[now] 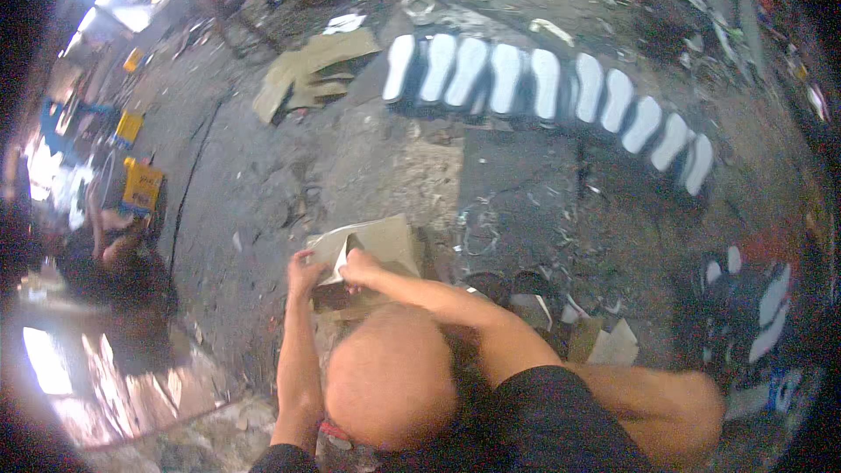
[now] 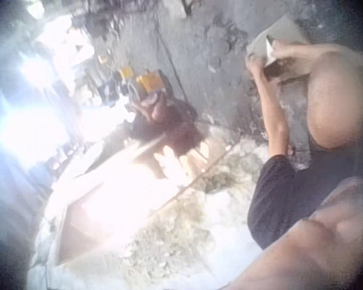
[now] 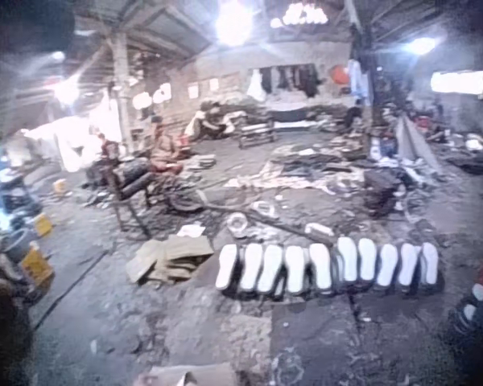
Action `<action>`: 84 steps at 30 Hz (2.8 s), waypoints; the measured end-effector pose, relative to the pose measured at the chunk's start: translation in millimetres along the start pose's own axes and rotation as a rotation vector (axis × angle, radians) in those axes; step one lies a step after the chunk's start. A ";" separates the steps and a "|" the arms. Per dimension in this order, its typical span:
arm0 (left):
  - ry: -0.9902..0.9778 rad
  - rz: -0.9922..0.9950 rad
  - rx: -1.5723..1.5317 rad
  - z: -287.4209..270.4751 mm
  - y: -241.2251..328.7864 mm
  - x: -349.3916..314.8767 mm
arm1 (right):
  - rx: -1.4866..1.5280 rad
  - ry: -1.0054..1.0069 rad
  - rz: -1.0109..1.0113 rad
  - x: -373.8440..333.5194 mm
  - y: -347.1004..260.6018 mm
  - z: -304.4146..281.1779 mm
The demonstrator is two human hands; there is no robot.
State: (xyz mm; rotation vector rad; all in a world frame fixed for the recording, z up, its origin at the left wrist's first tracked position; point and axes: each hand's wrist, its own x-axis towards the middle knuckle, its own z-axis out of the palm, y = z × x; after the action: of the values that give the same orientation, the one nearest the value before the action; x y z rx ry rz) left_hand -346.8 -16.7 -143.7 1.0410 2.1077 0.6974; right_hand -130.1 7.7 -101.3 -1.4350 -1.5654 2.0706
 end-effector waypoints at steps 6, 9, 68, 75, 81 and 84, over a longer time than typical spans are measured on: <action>-0.033 -0.097 -0.455 25.2 20.3 -8.0 | -0.574 0.085 -0.252 -97.9 69.4 -80.3; 0.004 0.093 -0.244 8.7 -14.2 -1.1 | -0.580 -0.105 -0.108 -195.1 15.1 -180.4; -0.520 0.970 -0.208 486.3 445.5 -55.2 | -1.126 0.868 -0.176 -197.4 116.5 -561.9; -0.377 1.534 -0.029 484.1 445.2 -34.0 | -0.958 0.852 -0.181 -195.0 114.9 -560.8; -0.239 1.358 -0.243 490.9 445.1 -59.0 | -0.920 0.829 -0.187 -198.7 113.8 -565.7; -0.219 1.296 -0.341 494.3 445.3 -57.1 | -0.896 0.827 -0.211 -196.8 113.8 -566.3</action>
State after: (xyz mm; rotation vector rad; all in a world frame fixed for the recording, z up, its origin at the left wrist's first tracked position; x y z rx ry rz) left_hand 262.4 255.9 -122.1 2.0982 0.8555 1.3578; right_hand 447.9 201.1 -70.6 -1.8673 -2.1183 0.4335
